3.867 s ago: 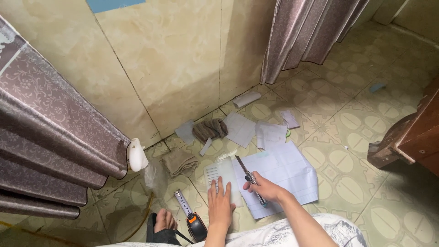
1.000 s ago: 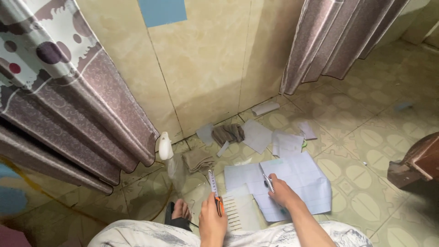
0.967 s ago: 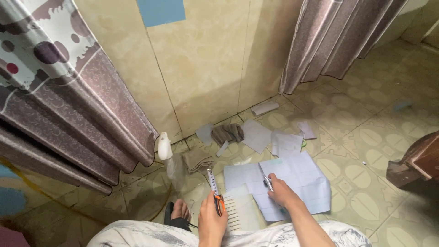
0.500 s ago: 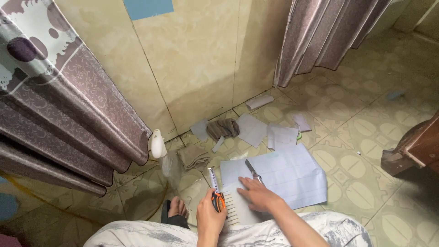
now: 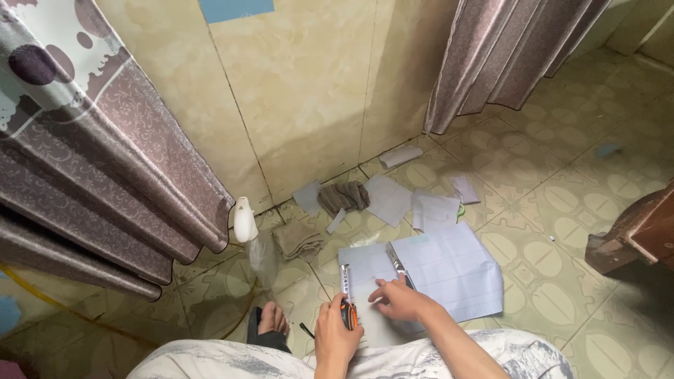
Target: Measuring a wall area and cutting a piece of paper to size for application.
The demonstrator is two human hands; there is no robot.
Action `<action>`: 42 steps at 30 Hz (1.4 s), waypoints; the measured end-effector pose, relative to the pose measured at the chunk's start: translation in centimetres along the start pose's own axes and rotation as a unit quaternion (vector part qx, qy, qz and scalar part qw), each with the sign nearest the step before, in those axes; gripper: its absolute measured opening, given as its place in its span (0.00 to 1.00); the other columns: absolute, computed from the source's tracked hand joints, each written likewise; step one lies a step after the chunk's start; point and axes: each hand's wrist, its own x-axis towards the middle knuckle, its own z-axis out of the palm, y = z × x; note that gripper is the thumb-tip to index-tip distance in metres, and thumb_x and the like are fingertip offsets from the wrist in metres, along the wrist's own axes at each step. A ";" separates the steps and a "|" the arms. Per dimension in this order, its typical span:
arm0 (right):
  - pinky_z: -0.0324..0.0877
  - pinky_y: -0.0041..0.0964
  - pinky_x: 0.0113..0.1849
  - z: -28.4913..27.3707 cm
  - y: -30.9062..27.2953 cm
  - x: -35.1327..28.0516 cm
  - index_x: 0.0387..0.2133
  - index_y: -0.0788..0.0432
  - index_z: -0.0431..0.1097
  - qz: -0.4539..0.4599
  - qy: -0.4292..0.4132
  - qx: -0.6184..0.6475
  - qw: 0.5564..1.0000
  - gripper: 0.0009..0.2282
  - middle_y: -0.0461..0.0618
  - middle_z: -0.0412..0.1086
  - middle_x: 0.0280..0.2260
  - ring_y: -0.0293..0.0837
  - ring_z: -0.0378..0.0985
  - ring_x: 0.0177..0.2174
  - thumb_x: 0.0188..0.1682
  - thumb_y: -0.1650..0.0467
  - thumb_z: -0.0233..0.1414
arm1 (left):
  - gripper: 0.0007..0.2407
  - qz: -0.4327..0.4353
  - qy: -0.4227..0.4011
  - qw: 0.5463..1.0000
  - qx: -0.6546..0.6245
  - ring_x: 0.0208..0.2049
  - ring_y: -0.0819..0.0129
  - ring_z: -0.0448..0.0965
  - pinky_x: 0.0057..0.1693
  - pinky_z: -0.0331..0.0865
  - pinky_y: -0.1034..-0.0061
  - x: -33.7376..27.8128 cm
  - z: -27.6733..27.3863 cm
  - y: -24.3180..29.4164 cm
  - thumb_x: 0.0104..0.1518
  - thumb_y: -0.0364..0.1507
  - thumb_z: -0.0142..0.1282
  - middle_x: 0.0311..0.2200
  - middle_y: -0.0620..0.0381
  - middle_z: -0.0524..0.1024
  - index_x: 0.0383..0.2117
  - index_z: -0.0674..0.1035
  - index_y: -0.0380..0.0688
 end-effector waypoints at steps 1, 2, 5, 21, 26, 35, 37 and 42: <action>0.31 0.57 0.73 0.5 0.5 0.3 0.47 0.50 0.80 -0.019 0.047 -0.005 0.999 0.13 0.41 0.79 0.48 0.43 0.65 0.62 0.51 0.71 0.52 | 0.30 0.006 0.010 1.000 0.001 0.45 0.57 0.83 0.56 0.77 0.63 0.2 0.1 0.0 0.43 0.26 0.69 0.45 0.59 0.77 0.58 0.76 0.62; 0.35 0.58 0.73 1.1 1.0 0.6 0.47 0.51 0.79 -0.037 0.094 -0.011 0.995 0.15 0.38 0.76 0.53 0.46 0.75 0.51 0.49 0.73 0.51 | 0.28 0.012 0.020 1.000 0.002 0.46 0.57 0.82 0.56 0.77 0.64 0.3 0.1 -0.1 0.43 0.27 0.68 0.47 0.60 0.76 0.56 0.76 0.60; 0.47 0.59 0.67 1.6 1.6 1.5 0.65 0.51 0.62 -0.096 0.163 -0.058 0.980 0.33 0.42 0.64 0.62 0.47 0.67 0.61 0.42 0.79 0.58 | 0.21 0.033 0.041 0.998 -0.041 0.41 0.53 0.83 0.49 0.77 0.61 0.6 -0.7 1.2 0.42 0.26 0.64 0.44 0.65 0.83 0.46 0.76 0.59; 0.20 0.84 0.65 -2.1 -3.7 3.4 0.78 0.43 0.14 0.130 -0.058 -0.209 0.967 0.78 0.62 0.10 0.77 0.79 0.14 0.72 0.17 0.53 0.73 | 0.20 0.088 0.015 0.994 0.058 0.37 0.50 0.85 0.46 0.77 0.58 5.7 -4.9 1.6 0.45 0.19 0.60 0.34 0.58 0.83 0.45 0.76 0.54; 0.21 0.88 0.63 -0.7 -1.5 4.7 0.77 0.22 0.32 0.097 -0.006 -0.210 0.973 0.52 0.59 0.16 0.78 0.83 0.19 0.72 0.38 0.34 0.50 | 0.25 0.186 0.032 0.982 0.028 0.37 0.49 0.83 0.43 0.77 0.54 5.2 -6.5 5.1 0.44 0.23 0.62 0.40 0.58 0.80 0.52 0.73 0.54; 0.31 0.50 0.72 0.8 2.0 7.0 0.76 0.35 0.45 -0.005 0.055 -0.069 0.996 0.44 0.49 0.23 0.78 0.50 0.20 0.75 0.46 0.53 0.62 | 0.27 0.183 -0.009 0.983 0.029 0.45 0.48 0.83 0.50 0.77 0.58 10.5 -2.2 2.4 0.37 0.19 0.65 0.44 0.58 0.84 0.48 0.75 0.53; 0.29 0.50 0.72 0.4 2.3 7.2 0.77 0.36 0.44 -0.001 0.036 -0.048 0.998 0.43 0.48 0.21 0.79 0.49 0.18 0.75 0.47 0.57 0.61 | 0.26 0.170 -0.020 0.985 0.023 0.44 0.48 0.83 0.48 0.77 0.58 10.9 -1.7 2.1 0.38 0.20 0.64 0.43 0.57 0.83 0.49 0.76 0.52; 0.26 0.47 0.72 -0.2 2.4 7.4 0.78 0.41 0.39 0.012 0.008 -0.002 1.000 0.47 0.45 0.19 0.79 0.46 0.16 0.75 0.45 0.69 0.61 | 0.28 0.150 -0.039 0.987 0.037 0.43 0.52 0.83 0.49 0.77 0.61 11.8 -0.2 1.5 0.38 0.23 0.67 0.45 0.59 0.82 0.51 0.74 0.54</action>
